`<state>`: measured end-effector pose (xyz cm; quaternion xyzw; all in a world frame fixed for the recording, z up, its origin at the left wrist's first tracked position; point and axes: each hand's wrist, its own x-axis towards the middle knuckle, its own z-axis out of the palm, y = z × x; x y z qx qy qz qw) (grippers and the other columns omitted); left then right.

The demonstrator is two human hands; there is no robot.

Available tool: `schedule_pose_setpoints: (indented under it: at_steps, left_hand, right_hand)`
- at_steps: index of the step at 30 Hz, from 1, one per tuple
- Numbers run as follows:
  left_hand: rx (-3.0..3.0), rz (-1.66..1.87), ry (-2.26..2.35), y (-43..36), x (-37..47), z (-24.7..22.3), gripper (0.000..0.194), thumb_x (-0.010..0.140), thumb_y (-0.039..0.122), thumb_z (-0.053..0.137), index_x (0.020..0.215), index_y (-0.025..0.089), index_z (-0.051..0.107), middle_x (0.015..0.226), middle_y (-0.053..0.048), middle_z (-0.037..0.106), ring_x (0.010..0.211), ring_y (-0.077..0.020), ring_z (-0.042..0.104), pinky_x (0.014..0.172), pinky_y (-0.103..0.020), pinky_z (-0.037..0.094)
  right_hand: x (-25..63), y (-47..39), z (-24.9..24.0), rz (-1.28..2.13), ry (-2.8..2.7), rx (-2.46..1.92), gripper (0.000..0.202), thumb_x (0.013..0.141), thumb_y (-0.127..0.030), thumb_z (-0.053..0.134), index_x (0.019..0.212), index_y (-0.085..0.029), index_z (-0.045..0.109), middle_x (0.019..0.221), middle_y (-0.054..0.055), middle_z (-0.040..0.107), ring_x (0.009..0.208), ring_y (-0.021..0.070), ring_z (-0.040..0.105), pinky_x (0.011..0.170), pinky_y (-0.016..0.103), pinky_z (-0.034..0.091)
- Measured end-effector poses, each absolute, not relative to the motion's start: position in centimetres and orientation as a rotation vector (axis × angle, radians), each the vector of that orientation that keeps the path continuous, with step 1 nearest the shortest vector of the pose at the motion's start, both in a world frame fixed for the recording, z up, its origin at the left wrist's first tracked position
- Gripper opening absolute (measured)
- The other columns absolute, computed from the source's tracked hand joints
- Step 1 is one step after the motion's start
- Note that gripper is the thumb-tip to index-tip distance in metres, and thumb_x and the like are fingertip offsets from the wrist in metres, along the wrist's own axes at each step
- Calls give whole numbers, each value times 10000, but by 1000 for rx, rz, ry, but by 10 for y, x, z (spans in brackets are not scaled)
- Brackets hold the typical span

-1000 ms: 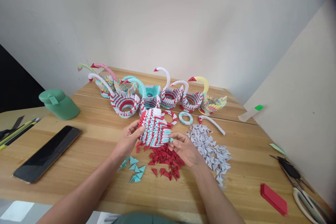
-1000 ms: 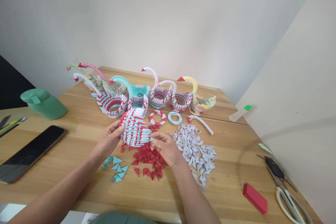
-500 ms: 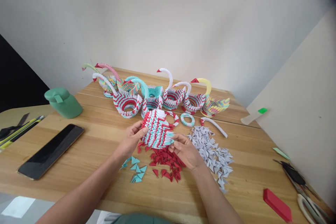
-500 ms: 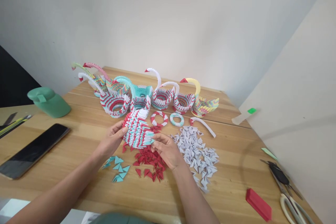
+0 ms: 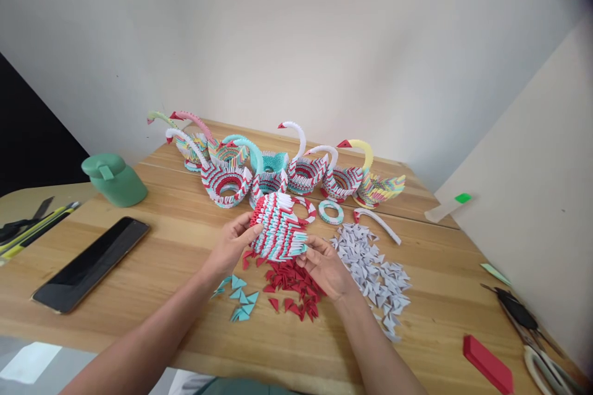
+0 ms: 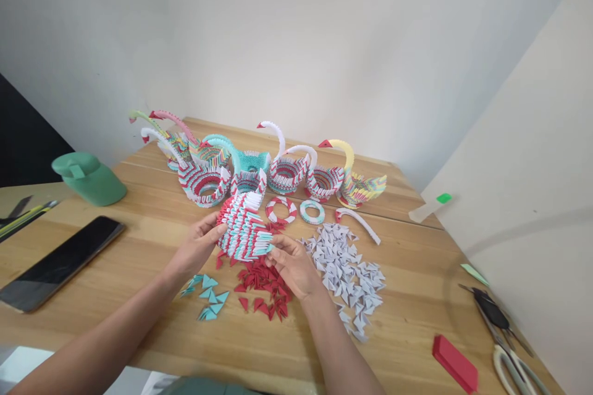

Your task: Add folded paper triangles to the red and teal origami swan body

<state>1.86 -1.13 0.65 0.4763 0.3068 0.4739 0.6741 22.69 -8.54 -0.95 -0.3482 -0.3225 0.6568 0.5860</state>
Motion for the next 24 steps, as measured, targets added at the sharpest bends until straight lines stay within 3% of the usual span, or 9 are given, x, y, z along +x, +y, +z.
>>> schedule_pose_setpoints:
  at_steps: [10,16,24]
  left_hand:
    - [1172,1051,733,-12,17,15,362,715,442,750,921,145,720,798,-42,706,689,-169,598,619,-244,474]
    - [1144,1062,742,-12,19,13,389,744,453,725,974,142,681,833,-32,703,709,-158,600,627,-232,472]
    - [1140,1043,661,-9,20,5,374,794,409,695,1056,147,646,978,-60,725,847,-197,650,750,-272,501]
  right_hand:
    - [226,-85,-11,1462,-914,-952,223,708,-363,819,831,-201,727,713,-9,639,615,116,517,628,253,427]
    - [230,-83,-11,1205,-980,-1117,296,832,-440,687,1054,-244,700,838,8,675,740,159,566,731,284,450]
    - [228,-84,-9,1159,-1010,-1162,215,803,-409,721,887,-211,708,772,-6,654,705,147,555,706,266,436]
